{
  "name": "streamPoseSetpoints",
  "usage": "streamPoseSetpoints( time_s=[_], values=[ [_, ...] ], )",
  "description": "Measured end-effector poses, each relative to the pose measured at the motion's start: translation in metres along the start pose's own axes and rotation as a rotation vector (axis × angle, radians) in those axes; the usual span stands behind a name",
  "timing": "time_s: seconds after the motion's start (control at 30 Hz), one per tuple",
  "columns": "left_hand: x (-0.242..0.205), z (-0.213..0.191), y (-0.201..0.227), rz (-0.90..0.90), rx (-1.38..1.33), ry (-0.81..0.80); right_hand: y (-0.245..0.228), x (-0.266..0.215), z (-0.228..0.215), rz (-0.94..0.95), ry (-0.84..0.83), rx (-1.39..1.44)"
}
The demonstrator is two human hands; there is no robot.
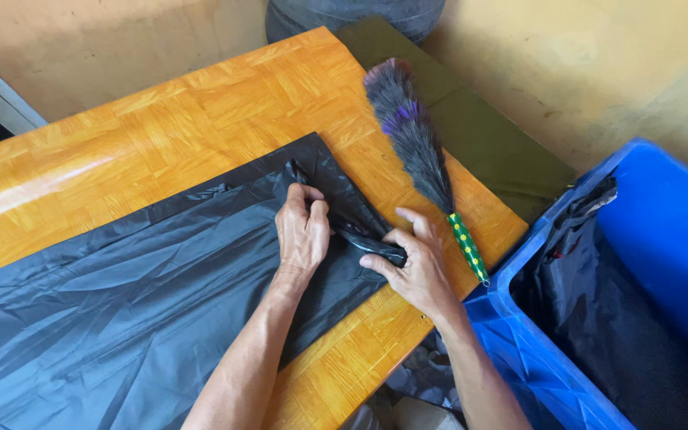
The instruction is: The person folds a large piece of black fabric on a wooden table. They smooth the material, fold it into a long strip, and then fold it again into a compact rectangular shape.
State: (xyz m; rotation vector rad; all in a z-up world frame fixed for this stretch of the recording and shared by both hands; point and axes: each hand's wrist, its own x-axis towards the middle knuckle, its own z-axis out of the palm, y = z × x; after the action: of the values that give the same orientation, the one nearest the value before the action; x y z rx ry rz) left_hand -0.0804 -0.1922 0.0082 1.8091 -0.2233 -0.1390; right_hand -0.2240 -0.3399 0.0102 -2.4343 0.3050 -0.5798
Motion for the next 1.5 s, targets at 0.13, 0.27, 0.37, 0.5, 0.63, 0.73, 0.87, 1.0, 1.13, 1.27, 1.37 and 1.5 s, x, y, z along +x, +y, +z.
streamPoseSetpoints(
  time_s=[0.13,0.27,0.37,0.5,0.63,0.73,0.87,1.0,1.13,1.27,1.37,1.5],
  values=[
    [0.004,-0.001,-0.008,-0.003,-0.004,0.053,0.017,0.001,-0.001,0.007,0.01,0.126],
    [0.002,0.003,-0.012,0.102,-0.036,0.154,0.02,0.002,-0.001,0.128,-0.001,0.194],
    [-0.006,0.005,-0.006,0.239,-0.027,0.199,0.008,0.002,-0.008,0.144,-0.021,0.208],
    [-0.014,0.004,0.009,0.265,-0.046,0.044,0.019,0.002,0.0,0.042,-0.013,0.089],
    [-0.011,-0.013,0.036,0.239,0.014,-0.046,0.019,0.004,0.004,0.015,0.001,0.031],
    [-0.007,-0.037,0.057,0.254,0.249,-0.096,0.021,0.008,0.006,-0.022,0.052,-0.001],
    [0.007,-0.09,0.028,0.297,0.824,-0.094,0.014,0.002,0.005,-0.05,0.065,-0.004],
    [-0.004,-0.195,-0.001,-0.062,1.225,-0.193,0.026,0.002,0.009,-0.059,0.072,-0.051],
    [-0.035,-0.296,-0.031,-0.116,1.178,-0.064,0.039,0.002,0.017,-0.09,0.102,-0.045],
    [-0.027,-0.372,-0.087,0.04,1.11,-0.01,0.053,0.003,0.026,-0.159,0.125,-0.08],
    [-0.025,-0.387,-0.076,0.039,1.021,-0.069,0.056,0.004,0.028,-0.172,0.127,-0.098],
    [-0.022,-0.382,-0.067,0.038,1.076,-0.062,0.052,0.005,0.027,-0.125,0.1,-0.115]
  ],
)
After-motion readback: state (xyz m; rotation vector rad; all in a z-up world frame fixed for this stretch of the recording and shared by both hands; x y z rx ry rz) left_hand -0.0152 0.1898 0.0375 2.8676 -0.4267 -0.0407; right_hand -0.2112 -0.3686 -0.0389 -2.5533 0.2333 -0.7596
